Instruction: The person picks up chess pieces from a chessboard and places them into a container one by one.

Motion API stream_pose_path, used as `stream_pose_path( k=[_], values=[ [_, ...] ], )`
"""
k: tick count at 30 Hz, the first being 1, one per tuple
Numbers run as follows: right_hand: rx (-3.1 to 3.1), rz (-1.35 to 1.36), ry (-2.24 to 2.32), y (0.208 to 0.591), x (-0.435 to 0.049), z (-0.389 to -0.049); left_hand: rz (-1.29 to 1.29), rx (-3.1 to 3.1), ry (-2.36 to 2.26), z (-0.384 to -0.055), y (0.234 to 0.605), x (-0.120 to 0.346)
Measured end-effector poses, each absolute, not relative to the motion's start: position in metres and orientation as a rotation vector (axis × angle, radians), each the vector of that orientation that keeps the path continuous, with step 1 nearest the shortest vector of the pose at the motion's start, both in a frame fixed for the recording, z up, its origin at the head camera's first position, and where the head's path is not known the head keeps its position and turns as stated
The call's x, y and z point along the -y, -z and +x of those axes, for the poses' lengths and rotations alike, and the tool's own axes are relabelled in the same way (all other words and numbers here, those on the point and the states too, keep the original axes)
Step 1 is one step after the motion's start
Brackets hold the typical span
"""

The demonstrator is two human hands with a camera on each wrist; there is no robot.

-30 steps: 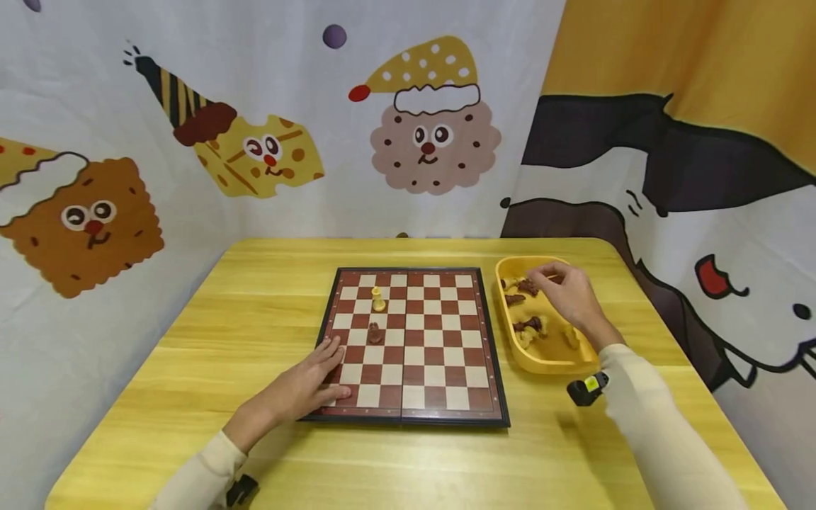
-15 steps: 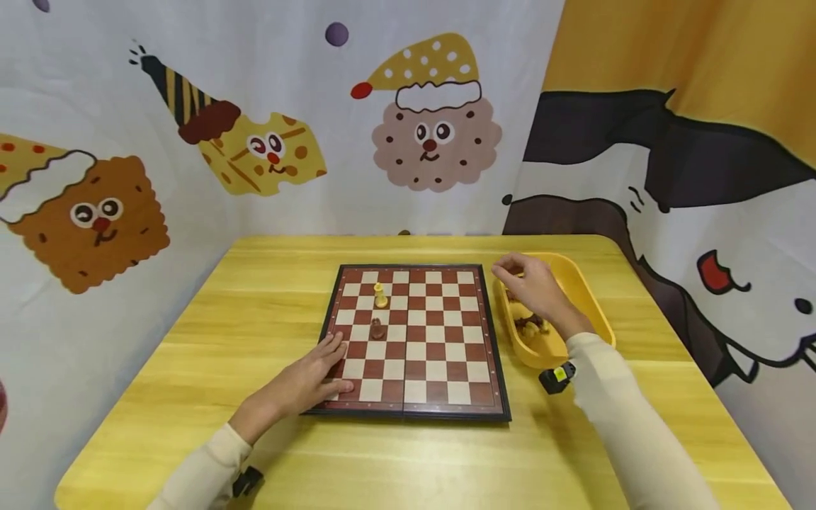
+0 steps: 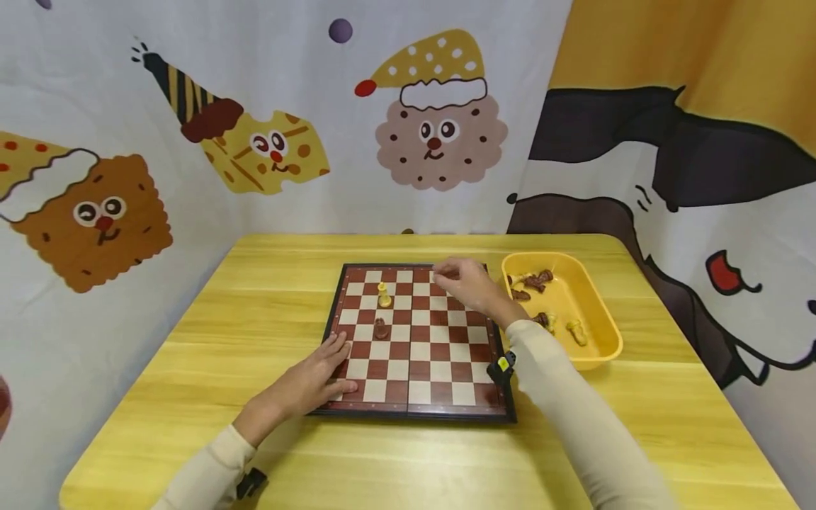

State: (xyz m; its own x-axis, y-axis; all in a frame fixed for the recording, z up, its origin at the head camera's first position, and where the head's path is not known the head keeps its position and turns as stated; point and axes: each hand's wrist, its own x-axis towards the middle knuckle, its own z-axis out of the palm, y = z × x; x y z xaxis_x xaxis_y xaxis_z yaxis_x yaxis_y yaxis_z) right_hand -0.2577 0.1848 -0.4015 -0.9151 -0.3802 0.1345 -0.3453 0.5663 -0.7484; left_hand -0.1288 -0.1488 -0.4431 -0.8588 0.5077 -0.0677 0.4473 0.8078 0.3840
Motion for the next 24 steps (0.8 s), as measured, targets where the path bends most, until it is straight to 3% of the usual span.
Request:
stream_pose_path(
  k=[17,24],
  values=[
    [-2.589,-0.762,1.270,0.445,-0.103,-0.283,0.742,-2.809,-0.560,-0.128,0.442,0.149],
    [-2.497,-0.613,1.476,0.452,-0.091,-0.287,0.764,-2.818,-0.570,-0.128,0.442,0.152]
  ],
)
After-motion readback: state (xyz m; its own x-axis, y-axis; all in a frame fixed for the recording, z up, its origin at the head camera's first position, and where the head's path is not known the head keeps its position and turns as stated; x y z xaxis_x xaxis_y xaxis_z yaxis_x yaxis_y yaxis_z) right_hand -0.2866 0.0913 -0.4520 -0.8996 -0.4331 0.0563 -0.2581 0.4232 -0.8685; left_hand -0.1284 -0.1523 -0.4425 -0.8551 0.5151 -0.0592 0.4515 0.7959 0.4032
